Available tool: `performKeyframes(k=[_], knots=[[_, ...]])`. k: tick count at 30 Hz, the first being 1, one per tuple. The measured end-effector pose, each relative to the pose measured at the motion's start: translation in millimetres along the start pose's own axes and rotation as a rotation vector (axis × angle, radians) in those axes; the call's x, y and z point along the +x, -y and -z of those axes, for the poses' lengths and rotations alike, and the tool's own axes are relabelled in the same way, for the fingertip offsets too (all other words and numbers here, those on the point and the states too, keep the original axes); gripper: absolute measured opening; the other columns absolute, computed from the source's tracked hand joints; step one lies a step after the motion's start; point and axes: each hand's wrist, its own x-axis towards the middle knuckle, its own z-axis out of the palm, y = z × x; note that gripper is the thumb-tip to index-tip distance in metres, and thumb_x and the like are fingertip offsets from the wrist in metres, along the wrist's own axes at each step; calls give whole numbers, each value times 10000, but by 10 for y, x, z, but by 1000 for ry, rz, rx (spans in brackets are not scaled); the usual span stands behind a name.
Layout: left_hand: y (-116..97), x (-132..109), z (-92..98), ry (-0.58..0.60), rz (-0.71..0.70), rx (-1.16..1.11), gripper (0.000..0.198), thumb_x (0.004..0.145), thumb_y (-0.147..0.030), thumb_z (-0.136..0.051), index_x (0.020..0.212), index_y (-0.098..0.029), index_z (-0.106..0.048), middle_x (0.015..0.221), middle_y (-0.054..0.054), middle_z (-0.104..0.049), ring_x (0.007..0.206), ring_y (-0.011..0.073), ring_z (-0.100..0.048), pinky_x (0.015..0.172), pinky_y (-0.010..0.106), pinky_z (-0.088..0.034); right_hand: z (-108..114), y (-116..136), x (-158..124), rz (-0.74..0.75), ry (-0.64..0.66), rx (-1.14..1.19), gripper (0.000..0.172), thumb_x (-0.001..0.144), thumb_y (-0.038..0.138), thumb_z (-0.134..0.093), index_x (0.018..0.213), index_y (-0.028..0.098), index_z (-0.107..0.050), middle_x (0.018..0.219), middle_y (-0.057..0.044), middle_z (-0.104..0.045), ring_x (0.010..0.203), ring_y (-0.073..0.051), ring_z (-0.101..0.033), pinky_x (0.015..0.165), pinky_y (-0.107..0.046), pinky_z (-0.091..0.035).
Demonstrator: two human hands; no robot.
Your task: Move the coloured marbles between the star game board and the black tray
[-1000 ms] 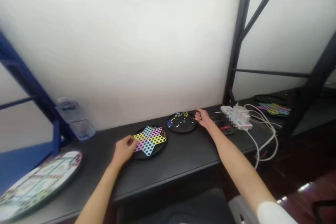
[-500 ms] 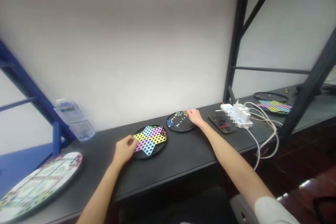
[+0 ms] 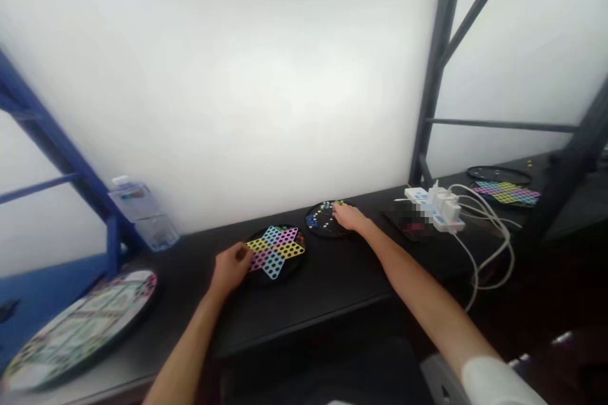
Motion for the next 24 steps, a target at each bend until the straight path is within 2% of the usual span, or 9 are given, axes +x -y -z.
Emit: performKeyframes(k=[3, 6, 9, 11, 18, 21, 24], knots=[[0, 9, 2, 6, 0, 11, 269, 797, -409, -484, 734, -189, -625, 661, -5, -649, 628, 152, -581, 607, 232, -394, 1, -49, 25, -96, -163, 403, 212, 877, 361, -532, 942, 163, -572, 807, -68, -637, 749, -164, -594, 676, -257, -436], [6, 19, 3, -1, -2, 14, 269, 790, -409, -488, 736, -188, -631, 661, -6, -652, 628, 152, -583, 610, 231, -397, 15, -141, 64, -251, -321, 951, 210, 854, 386, -535, 854, 175, -534, 536, 37, -501, 450, -91, -435, 447, -195, -346], [21, 28, -1, -6, -1, 12, 263, 788, -401, -487, 729, -190, -632, 643, -13, -647, 613, 148, -579, 604, 229, -396, 62, -270, 93, -369, -461, 1467, 163, 871, 337, -482, 784, 200, -462, 443, 93, -361, 340, -56, -241, 339, -167, -184], [29, 34, -3, -2, -3, 15, 259, 783, -399, -492, 732, -190, -636, 648, -12, -651, 615, 149, -580, 606, 230, -399, 104, -362, 94, -413, -490, 1684, 157, 885, 292, -424, 754, 206, -437, 430, 98, -322, 324, -54, -188, 315, -171, -128], [20, 30, 4, 2, 5, -1, 262, 783, -397, -486, 741, -189, -640, 657, -6, -655, 620, 151, -579, 606, 237, -402, 137, -517, 70, -467, -409, 1932, 251, 887, 357, -427, 690, 201, -423, 447, 84, -328, 322, -46, -200, 289, -173, -114], [13, 17, 5, -1, -3, -2, 266, 790, -397, -478, 730, -189, -632, 654, -5, -649, 617, 149, -577, 605, 237, -400, 100, -479, 75, -492, -448, 1874, 315, 866, 336, -498, 622, 210, -343, 437, 88, -318, 320, -36, -185, 291, -173, -89], [2, 0, 11, -3, -8, 5, 267, 798, -399, -473, 730, -190, -625, 657, -4, -644, 623, 151, -578, 611, 241, -404, 84, -411, 67, -437, -430, 1815, 381, 852, 333, -552, 594, 215, -297, 418, 97, -290, 319, -31, -166, 295, -174, -80]])
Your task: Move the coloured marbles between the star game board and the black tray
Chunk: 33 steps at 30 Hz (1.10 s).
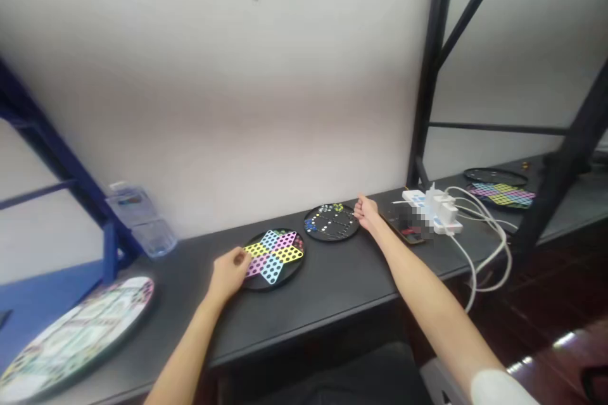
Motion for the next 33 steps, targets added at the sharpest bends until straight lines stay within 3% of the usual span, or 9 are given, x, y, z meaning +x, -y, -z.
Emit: performKeyframes(k=[4, 7, 9, 15, 17, 21, 25, 33], knots=[[6, 0, 23, -28, 1, 29, 257, 803, -394, -476, 724, -200, -624, 684, 3, -650, 645, 163, -585, 626, 254, -413, -112, -2, -122, -16, 103, -8, 388, 865, 356, -532, 590, 212, -299, 417, 95, -295, 321, -32, -173, 302, -173, -94], [48, 34, 33, -175, 23, 86, 227, 799, -366, -480, 731, -205, -624, 764, 25, -664, 730, 185, -599, 701, 279, -430, -302, -32, -313, -30, 119, -8, 366, 881, 350, -488, 600, 213, -297, 430, 89, -317, 325, -35, -186, 308, -173, -105], [79, 62, 26, -238, 26, 112, 208, 793, -351, -484, 756, -203, -626, 808, 40, -662, 779, 198, -598, 745, 296, -436, -507, -108, -497, -93, 203, -37, 357, 891, 346, -449, 599, 217, -289, 431, 88, -308, 327, -38, -177, 312, -180, -103], [95, 87, -11, -144, -49, 129, 229, 816, -376, -482, 814, -200, -628, 877, 53, -655, 838, 206, -591, 782, 302, -440, -1317, -599, -1166, -200, 380, -139, 386, 838, 366, -526, 559, 213, -308, 407, 101, -247, 330, -44, -176, 342, -198, -103], [101, 88, -18, -124, -56, 120, 242, 823, -388, -476, 828, -199, -626, 883, 52, -656, 833, 201, -595, 777, 294, -441, -1505, -756, -1357, -192, 463, -272, 411, 818, 417, -547, 546, 210, -319, 409, 98, -246, 346, -50, -208, 359, -204, -139], [123, 105, -31, -102, -35, 110, 248, 814, -400, -480, 827, -199, -625, 876, 51, -662, 809, 198, -603, 765, 293, -445, -1613, -919, -1613, 101, 575, -753, 463, 843, 494, -480, 515, 178, -397, 438, 63, -322, 436, -68, -313, 435, -209, -195], [125, 112, -37, -85, -21, 92, 252, 802, -401, -487, 839, -197, -630, 871, 51, -669, 803, 198, -608, 750, 289, -449, -1564, -946, -1734, 424, 624, -1096, 479, 885, 428, -454, 494, 152, -454, 479, 43, -395, 517, -74, -366, 496, -218, -206], [153, 107, -53, -58, -42, 105, 256, 810, -400, -474, 821, -199, -632, 841, 40, -674, 774, 191, -613, 728, 274, -445, -1553, -959, -1899, 666, 626, -1382, 428, 939, 387, -385, 683, 186, -664, 701, -30, -669, 625, -137, -531, 588, -239, -304]])
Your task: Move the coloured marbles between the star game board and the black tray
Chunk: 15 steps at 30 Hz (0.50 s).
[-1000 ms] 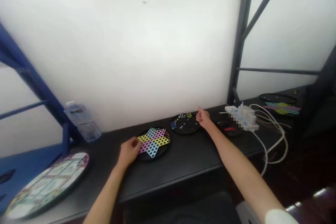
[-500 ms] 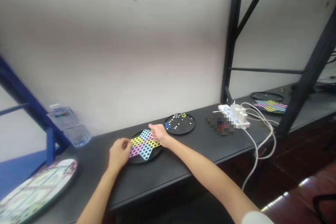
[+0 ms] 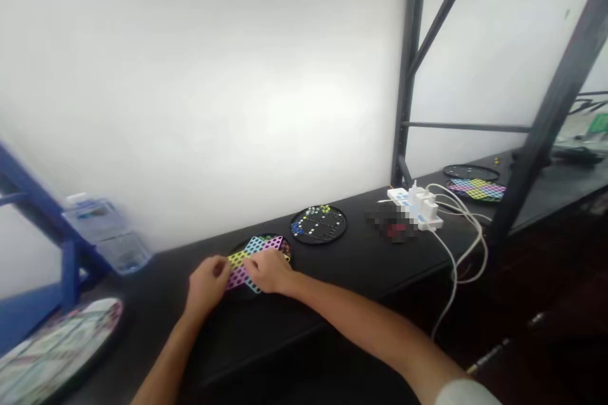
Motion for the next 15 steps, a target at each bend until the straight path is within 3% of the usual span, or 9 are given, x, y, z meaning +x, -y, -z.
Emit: performKeyframes(k=[15], knots=[[26, 3, -7, 0, -10, -32, 249, 797, -404, -491, 821, -205, -640, 846, 38, -677, 768, 193, -613, 726, 276, -453, 10, -11, -1, -72, -71, -79, 451, 958, 407, -333, 773, 196, -686, 778, -58, -700, 705, -175, -610, 621, -252, -357]])
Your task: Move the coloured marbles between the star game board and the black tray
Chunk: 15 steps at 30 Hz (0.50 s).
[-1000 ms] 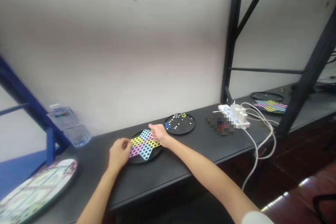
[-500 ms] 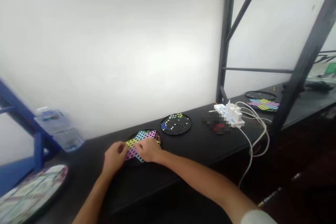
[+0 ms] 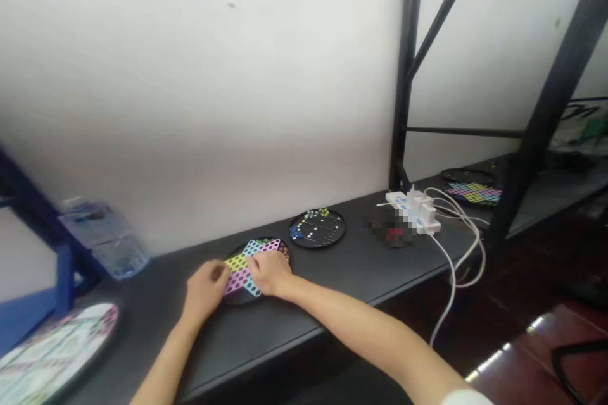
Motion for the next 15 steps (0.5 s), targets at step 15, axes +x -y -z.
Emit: performKeyframes(k=[15], knots=[[-15, -6, 24, 22, 3, -5, 250, 798, -404, -493, 829, -199, -632, 850, 43, -673, 768, 191, -614, 724, 280, -454, 22, -25, -18, -8, -46, 159, 407, 947, 352, -396, 692, 174, -657, 702, -43, -668, 627, -134, -549, 600, -232, -318]])
